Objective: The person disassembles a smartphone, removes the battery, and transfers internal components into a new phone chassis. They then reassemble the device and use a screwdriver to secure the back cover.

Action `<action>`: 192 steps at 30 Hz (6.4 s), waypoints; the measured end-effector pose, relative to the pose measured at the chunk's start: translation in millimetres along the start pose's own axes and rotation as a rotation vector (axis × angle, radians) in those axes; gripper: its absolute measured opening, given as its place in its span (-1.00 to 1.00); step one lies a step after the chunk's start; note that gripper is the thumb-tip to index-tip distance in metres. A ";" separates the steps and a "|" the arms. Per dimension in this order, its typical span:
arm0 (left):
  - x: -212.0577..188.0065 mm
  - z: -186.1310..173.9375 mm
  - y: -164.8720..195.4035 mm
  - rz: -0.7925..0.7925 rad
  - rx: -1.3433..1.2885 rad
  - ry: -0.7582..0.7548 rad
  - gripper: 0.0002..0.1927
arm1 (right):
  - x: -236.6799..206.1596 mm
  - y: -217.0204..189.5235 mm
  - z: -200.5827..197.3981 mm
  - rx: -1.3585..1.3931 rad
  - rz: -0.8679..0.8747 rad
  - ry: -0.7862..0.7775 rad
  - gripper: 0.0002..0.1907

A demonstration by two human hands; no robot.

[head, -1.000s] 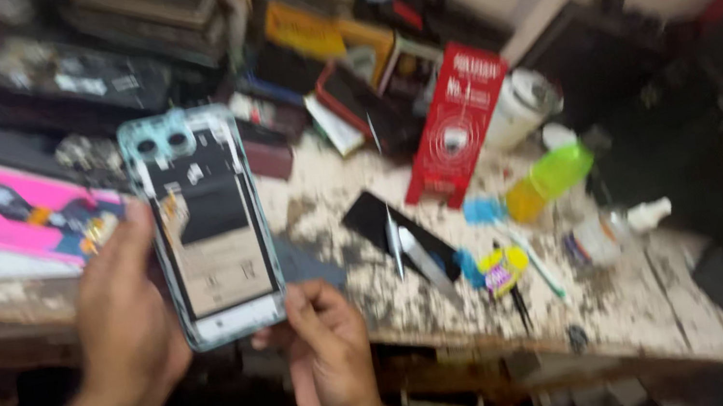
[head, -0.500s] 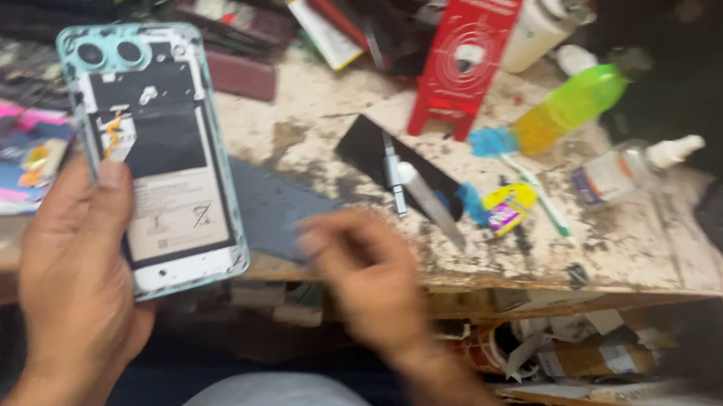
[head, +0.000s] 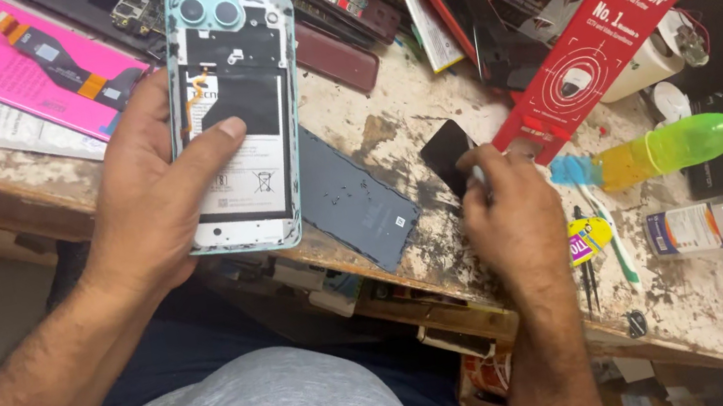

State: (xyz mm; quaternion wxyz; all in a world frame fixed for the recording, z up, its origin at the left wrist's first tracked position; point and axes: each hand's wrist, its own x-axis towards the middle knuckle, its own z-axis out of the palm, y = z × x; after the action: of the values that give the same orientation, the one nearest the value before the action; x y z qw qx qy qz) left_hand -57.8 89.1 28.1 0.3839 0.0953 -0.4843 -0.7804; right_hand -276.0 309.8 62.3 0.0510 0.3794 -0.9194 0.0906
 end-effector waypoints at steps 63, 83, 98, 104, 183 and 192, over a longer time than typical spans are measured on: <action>9.2 17.9 -16.6 0.072 0.522 -0.141 -0.76 | -46.6 -29.1 26.3 1.030 -0.094 0.296 -0.60; 12.8 21.0 -16.9 -0.055 0.457 -0.159 -0.78 | -25.5 -89.2 13.0 1.105 -0.309 0.402 -0.59; 10.7 19.8 -16.5 -0.051 0.497 -0.164 -0.79 | -27.7 -89.5 10.4 1.080 -0.307 0.369 -0.61; 10.9 20.6 -16.2 -0.028 0.485 -0.166 -0.80 | -29.7 -88.5 11.3 1.080 -0.328 0.359 -0.60; 1.7 19.6 -22.5 0.113 0.346 -0.039 -0.36 | -10.2 -82.0 -63.5 0.256 -0.862 0.014 -0.65; 3.8 18.9 -20.7 0.183 0.521 -0.064 -0.34 | -12.4 -77.3 -43.1 0.318 -0.808 0.079 -0.77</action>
State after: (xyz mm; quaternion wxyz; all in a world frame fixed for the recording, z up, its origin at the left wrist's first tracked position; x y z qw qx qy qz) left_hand -80.7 104.2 21.5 0.3999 0.1220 -0.6871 -0.5942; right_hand -211.5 273.4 112.4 0.0585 0.7080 -0.6690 0.2186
